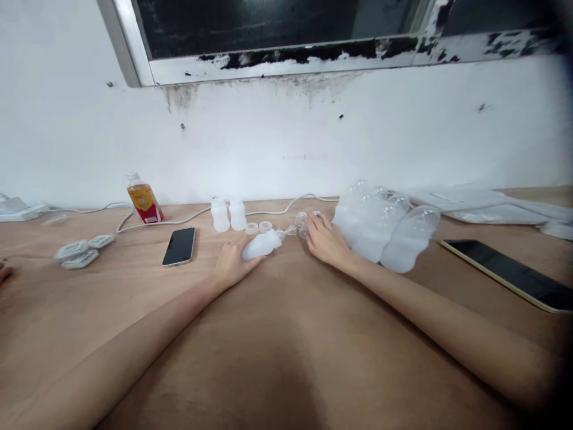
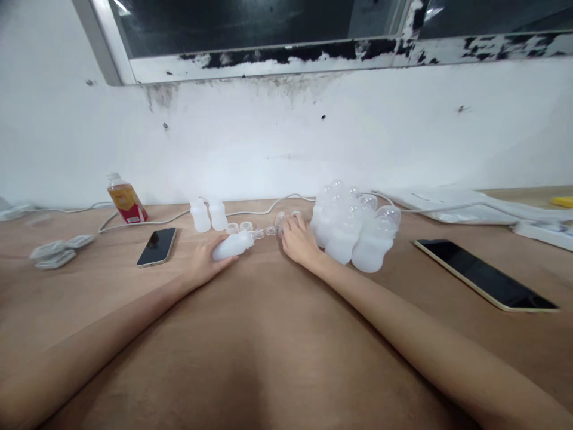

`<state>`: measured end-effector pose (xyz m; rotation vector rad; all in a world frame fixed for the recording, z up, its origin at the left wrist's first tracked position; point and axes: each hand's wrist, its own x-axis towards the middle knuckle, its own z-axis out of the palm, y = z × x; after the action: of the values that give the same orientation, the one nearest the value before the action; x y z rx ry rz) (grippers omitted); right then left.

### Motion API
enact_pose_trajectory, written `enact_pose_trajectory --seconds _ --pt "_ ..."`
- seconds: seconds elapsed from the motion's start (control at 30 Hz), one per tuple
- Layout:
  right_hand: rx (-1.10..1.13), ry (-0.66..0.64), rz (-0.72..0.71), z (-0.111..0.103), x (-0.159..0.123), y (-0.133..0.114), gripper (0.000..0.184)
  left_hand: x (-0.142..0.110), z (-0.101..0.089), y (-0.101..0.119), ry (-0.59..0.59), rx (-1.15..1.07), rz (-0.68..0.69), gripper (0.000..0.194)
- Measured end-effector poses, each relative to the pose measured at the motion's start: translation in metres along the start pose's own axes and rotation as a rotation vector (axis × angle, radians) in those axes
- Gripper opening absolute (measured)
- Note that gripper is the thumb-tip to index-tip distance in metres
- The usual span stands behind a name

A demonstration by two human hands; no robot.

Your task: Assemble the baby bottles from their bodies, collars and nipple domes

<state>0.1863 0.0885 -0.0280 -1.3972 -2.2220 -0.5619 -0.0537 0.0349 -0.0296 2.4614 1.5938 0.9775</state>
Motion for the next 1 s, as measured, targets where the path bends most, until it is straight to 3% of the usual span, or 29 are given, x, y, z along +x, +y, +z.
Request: enact_pose_trajectory --seconds 0.1,0.23,0.5,0.6,0.8,0.9,1.0 --pt "-0.044 -0.056 0.013 0.005 -0.006 -0.003 0.037 0.003 -0.001 -0.004 -0.015 -0.196 -0.052 0.051" --pt "-0.040 -0.092 -0.015 -0.006 -0.010 -0.024 0.032 0.006 -0.003 -0.005 -0.047 -0.341 -0.108 0.052" --pt "0.247 -0.129 -0.217 -0.022 -0.022 -0.062 0.030 0.008 -0.001 -0.007 -0.058 -0.417 -0.144 0.051" --pt "0.449 -0.062 -0.111 -0.017 -0.022 -0.058 0.030 0.008 -0.002 -0.007 -0.056 -0.404 -0.131 0.051" --pt "1.038 0.131 0.366 -0.001 -0.015 -0.039 0.037 0.003 -0.004 -0.002 -0.086 -0.277 -0.094 0.054" --pt "1.148 0.179 0.406 0.003 -0.014 -0.036 0.037 0.001 -0.002 0.000 -0.091 -0.170 -0.036 0.052" --pt "1.169 0.200 0.323 0.003 -0.016 -0.039 0.035 0.000 0.000 0.001 -0.059 -0.104 -0.009 0.050"
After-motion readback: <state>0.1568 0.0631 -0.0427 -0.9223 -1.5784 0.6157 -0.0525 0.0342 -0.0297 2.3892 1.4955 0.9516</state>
